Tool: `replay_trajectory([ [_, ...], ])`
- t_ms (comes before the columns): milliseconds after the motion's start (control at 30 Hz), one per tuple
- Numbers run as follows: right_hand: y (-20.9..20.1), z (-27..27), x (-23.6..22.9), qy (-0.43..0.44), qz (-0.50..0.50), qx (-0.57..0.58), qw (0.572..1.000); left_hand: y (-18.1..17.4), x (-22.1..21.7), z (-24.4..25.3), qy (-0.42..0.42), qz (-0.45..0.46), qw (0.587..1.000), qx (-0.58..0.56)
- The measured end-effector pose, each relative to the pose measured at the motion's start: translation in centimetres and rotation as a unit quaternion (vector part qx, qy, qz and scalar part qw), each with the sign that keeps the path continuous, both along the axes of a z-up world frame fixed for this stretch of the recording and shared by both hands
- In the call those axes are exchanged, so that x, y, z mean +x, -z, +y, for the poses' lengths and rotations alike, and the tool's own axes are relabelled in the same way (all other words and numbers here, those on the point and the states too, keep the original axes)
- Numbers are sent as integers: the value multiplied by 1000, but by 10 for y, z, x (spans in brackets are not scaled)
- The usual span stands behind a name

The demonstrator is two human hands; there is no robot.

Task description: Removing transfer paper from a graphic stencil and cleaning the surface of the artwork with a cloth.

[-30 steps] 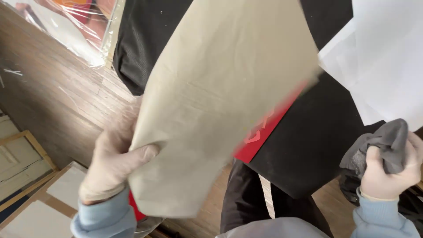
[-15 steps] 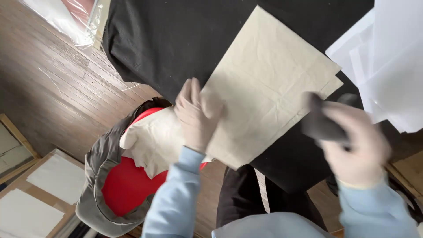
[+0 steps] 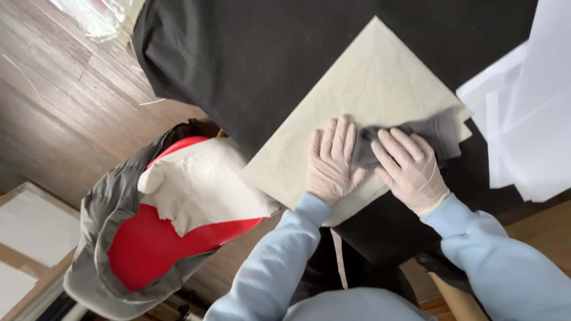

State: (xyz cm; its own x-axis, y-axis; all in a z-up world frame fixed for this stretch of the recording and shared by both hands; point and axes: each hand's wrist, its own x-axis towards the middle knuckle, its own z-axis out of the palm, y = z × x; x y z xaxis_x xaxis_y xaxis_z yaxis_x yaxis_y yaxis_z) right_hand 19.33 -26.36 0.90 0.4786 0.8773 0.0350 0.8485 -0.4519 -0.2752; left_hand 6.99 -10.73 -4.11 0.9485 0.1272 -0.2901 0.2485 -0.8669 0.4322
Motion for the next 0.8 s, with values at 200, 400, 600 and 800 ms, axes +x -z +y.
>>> replay_trajectory([
  [200, 26, 10, 17, -24, 51, 88, 995, 8, -8, -6, 10, 13, 1000, 21],
  [400, 36, 38, 51, -43, 27, 66, 996, 9, -9, -7, 29, 27, 999, 32],
  [600, 27, 79, 77, -47, 13, 65, 997, 4, -5, -5, 6, 16, 1000, -5],
  [800, 17, 103, 107, -24, -3, 117, 993, -1, -3, -5, 21, 5, 1000, 17],
])
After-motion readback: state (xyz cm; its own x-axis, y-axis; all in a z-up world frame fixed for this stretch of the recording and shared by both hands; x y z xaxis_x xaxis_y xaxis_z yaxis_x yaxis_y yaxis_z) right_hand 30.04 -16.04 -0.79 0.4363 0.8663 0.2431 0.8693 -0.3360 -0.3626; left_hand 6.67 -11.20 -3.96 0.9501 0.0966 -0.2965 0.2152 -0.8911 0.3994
